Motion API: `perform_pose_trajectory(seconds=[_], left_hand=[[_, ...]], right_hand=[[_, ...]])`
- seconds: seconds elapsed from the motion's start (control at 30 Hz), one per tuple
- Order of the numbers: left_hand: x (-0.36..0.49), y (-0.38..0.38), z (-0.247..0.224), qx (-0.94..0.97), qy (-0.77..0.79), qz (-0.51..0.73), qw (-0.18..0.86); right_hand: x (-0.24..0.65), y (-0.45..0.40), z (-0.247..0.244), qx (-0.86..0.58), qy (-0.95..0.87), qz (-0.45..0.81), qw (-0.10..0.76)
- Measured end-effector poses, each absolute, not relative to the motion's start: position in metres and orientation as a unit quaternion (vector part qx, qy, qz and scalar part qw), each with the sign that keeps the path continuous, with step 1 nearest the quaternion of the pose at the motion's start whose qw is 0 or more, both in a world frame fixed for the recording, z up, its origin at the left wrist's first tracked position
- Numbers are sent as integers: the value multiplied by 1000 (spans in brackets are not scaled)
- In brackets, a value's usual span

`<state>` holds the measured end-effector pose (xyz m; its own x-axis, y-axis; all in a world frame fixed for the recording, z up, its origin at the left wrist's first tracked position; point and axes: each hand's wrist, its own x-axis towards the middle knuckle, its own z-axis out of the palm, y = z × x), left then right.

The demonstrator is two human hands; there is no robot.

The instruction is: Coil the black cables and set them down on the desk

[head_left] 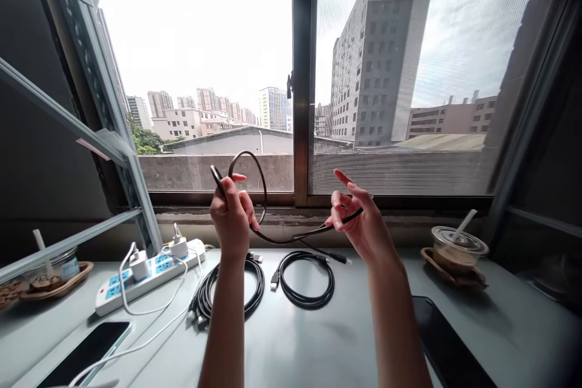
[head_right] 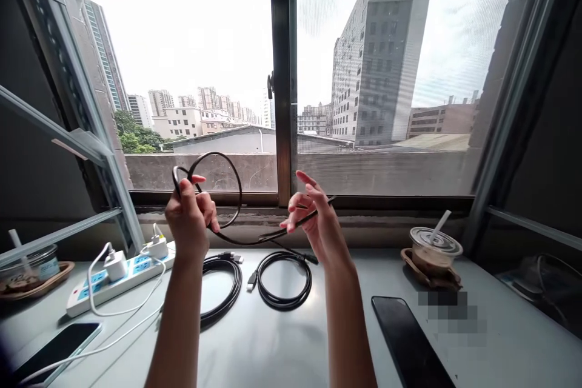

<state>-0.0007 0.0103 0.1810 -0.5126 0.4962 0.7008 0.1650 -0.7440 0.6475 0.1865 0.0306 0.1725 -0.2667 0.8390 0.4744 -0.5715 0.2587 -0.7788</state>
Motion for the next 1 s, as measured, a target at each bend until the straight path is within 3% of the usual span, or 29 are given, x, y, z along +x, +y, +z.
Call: perform_pose_trajectory(seconds=[0.27,0.43,0.6,0.77,1.0], left_hand=[[-32,9,180,361,345,866,-34],[-48,11,175,352,391,848,-63],[-48,11,173,399,419,815,-26],[-43,5,173,424,529,729,-93],[-22,-2,183,429,358,828,41]], right_hand=[[248,21,172,-175,-501,609,590],[263,2,172,-106,-535,639,542],[251,-13,180,-139,-561,592,562],[230,-15,185,-207,-567,521,603],[197,5,175,-366,-612,395,579]])
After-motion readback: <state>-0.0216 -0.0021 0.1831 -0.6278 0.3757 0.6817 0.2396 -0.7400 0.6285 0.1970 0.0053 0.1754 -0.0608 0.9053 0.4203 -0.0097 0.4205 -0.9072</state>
